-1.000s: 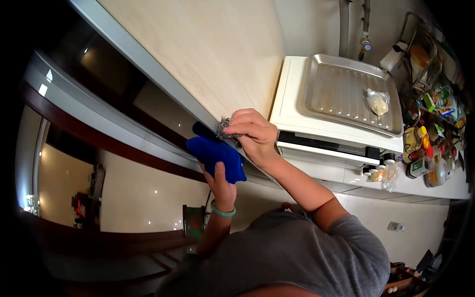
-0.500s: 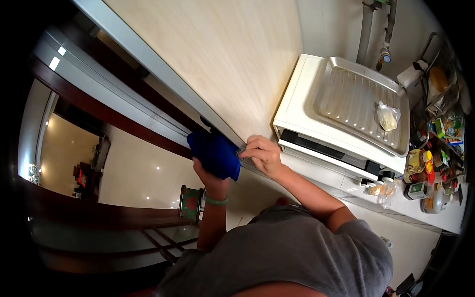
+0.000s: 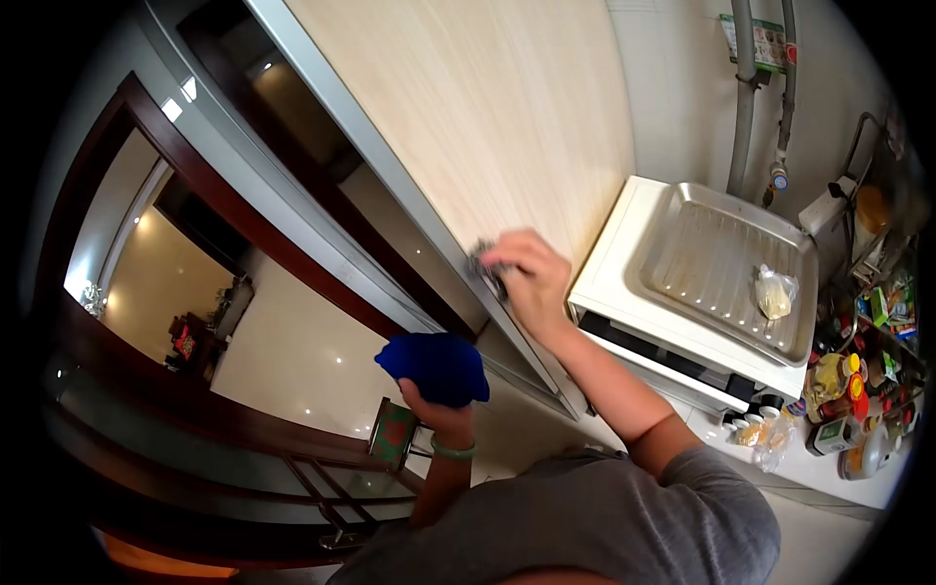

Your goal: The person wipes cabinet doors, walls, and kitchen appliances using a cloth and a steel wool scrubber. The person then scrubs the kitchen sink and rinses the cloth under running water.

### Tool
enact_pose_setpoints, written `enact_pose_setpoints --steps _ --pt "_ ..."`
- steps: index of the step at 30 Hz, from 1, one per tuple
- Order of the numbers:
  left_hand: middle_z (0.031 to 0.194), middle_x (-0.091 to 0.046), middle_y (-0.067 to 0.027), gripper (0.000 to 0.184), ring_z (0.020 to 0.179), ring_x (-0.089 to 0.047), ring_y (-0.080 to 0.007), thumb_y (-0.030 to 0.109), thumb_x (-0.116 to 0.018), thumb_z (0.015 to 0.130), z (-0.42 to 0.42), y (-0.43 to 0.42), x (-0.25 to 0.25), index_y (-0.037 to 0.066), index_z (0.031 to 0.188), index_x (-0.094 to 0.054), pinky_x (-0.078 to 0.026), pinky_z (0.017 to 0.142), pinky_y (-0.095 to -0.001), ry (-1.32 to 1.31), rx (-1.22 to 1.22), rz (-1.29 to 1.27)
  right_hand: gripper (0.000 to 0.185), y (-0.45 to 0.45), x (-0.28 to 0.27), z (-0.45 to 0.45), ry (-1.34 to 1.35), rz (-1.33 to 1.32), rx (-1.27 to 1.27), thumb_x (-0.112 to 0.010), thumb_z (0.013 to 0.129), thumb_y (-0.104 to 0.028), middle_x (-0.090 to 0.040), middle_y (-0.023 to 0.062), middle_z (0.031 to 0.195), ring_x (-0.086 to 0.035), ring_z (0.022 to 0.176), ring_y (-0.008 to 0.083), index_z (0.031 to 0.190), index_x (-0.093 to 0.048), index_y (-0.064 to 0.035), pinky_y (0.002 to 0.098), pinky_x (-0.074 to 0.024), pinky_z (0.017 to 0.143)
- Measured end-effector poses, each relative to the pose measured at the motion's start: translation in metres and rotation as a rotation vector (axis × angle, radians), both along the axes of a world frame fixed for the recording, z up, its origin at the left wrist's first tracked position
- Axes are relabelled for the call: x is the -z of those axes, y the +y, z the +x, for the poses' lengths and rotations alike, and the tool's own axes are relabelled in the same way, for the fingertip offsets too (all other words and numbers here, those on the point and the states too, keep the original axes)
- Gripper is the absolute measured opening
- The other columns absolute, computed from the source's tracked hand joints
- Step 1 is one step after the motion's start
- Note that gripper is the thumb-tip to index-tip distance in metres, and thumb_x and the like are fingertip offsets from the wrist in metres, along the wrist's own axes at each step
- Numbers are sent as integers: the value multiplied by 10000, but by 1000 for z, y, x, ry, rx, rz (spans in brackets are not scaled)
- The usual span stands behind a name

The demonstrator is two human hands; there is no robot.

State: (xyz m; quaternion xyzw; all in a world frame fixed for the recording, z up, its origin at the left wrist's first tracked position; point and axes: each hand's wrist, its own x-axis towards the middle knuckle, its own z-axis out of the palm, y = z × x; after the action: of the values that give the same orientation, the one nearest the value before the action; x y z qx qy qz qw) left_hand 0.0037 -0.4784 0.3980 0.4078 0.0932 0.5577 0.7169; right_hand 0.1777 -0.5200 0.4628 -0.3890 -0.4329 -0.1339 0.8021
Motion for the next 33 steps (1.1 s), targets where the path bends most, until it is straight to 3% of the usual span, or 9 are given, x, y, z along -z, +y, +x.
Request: enact_pose_setpoints --steps 4,7,9,15,17,23,25,29,33 --pt "993 -582 -78 516 845 -583 -218 506 -411 852 10 -10 -9 104 1168 -479 -499 703 -343 34 -127 9 216 7 -57 12 149 104 -95 -539 659 150 -608 106 783 -588 757 182 793 -651 24 276 -491 688" --pt "1017 -570 -85 500 865 -578 -228 463 -427 853 12 -6 -3 98 1194 -448 -498 712 -352 48 -253 103 178 -1 8 1 133 -29 123 -594 666 121 -622 103 795 -591 757 176 800 -659 24 277 -489 691" --pt "1153 -460 -140 585 1016 -514 -273 337 -473 809 10 -6 -6 39 1282 -299 -473 823 -387 74 -208 218 171 -2 57 -1 305 -97 98 -643 660 89 -638 109 801 -601 762 179 809 -672 11 272 -485 697" --pt "1194 -436 -158 687 1035 -497 -265 334 -488 816 34 -13 -12 12 1349 -200 -461 844 -387 199 -162 301 350 24 44 101 929 -77 235 -714 677 -30 -651 98 807 -575 685 163 1003 -589 -29 283 -449 640" --pt "1187 -466 -138 609 993 -532 -233 343 -469 859 45 -7 -5 35 1339 -255 -508 778 -345 236 -220 329 294 12 42 102 922 -158 337 -708 679 -28 -658 121 801 -600 691 204 963 -630 -27 295 -461 663" --pt "1262 -410 -123 587 1055 -496 -234 291 -438 895 70 12 12 61 1370 -182 -470 859 -359 185 -220 410 182 15 89 99 636 -431 567 -658 692 -47 -653 183 762 -633 652 251 868 -685 -8 319 -480 657" --pt "1245 -396 -152 673 1080 -454 -248 358 -482 846 74 12 12 -10 1335 -203 -413 906 -362 209 -367 400 189 21 81 135 546 -490 773 -600 685 -10 -638 199 741 -624 636 308 853 -685 -7 351 -482 651" --pt "1269 -383 -155 673 1119 -439 -261 357 -465 851 77 20 30 -8 1342 -184 -380 952 -370 182 -340 379 168 24 80 149 525 -668 793 -561 688 17 -609 231 749 -596 703 377 806 -680 1 430 -466 668" --pt "1205 -473 -123 534 1060 -501 -230 409 -367 914 82 25 46 12 1270 -348 -436 900 -338 141 -279 239 151 16 103 115 415 -662 789 -557 702 -6 -589 238 746 -583 696 385 803 -668 15 432 -461 671"
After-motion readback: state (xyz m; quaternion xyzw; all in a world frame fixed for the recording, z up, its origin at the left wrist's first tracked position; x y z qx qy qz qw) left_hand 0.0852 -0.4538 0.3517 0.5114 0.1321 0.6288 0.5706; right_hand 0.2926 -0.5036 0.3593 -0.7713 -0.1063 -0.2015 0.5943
